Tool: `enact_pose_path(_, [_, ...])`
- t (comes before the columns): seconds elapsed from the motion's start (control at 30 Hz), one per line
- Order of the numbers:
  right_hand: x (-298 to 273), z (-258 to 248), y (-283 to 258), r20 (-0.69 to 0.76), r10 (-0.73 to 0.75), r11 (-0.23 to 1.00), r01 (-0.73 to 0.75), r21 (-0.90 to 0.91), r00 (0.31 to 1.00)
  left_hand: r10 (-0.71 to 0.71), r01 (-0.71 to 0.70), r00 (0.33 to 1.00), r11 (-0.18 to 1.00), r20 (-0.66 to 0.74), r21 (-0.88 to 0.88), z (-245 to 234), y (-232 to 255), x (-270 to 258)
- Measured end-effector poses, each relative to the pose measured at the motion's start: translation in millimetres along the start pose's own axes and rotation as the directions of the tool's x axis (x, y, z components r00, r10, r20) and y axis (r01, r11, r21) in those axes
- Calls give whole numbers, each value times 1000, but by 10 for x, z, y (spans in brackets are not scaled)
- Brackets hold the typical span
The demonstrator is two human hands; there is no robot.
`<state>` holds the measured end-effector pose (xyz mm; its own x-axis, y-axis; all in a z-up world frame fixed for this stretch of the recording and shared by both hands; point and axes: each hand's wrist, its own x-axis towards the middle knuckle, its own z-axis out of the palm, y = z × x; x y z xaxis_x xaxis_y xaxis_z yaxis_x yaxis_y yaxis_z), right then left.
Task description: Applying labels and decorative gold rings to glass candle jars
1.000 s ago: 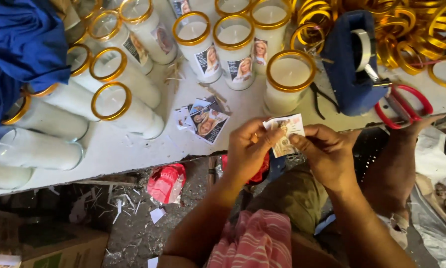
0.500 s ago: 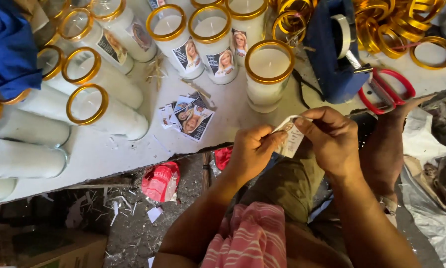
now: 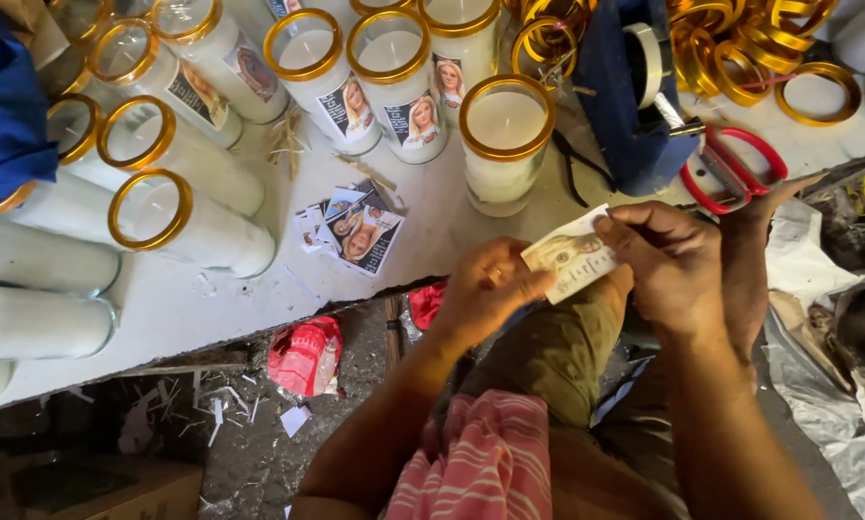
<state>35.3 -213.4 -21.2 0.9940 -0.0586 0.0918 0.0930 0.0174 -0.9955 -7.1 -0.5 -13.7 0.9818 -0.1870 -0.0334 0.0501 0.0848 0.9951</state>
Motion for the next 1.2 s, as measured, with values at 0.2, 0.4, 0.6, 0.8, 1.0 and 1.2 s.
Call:
enact_pose_path(0.2, [-94, 153, -144, -49, 82, 997, -82, -5, 995, 74, -116, 983, 959, -167, -260, 296, -334, -14])
enact_pose_path(0.4, [-99, -6, -71, 56, 6, 998, -2, -69, 998, 384, -409, 829, 912, -406, 28, 114, -338, 13])
enact_pose_path(0.6, [-159, -614, 181, -128, -127, 990, 117, -76, 984, 404, -328, 846, 909, -349, 258, -120, 20, 453])
enact_pose_path(0.8, [-546, -1380, 502, -376, -154, 988, 146, -50, 914, 561, -448, 775, 812, -290, 374, -147, -335, 732])
enact_pose_path(1.0, [-1091, -2156, 1051, -636, 19, 995, 49, 89, 772, 455, -630, 777, 568, 436, 530, 199, 91, 73])
enact_pose_path(1.2, [-1264, -2059, 1307, -749, 72, 994, 14, 108, 658, 228, -597, 792, 483, 566, 641, 568, -908, 246])
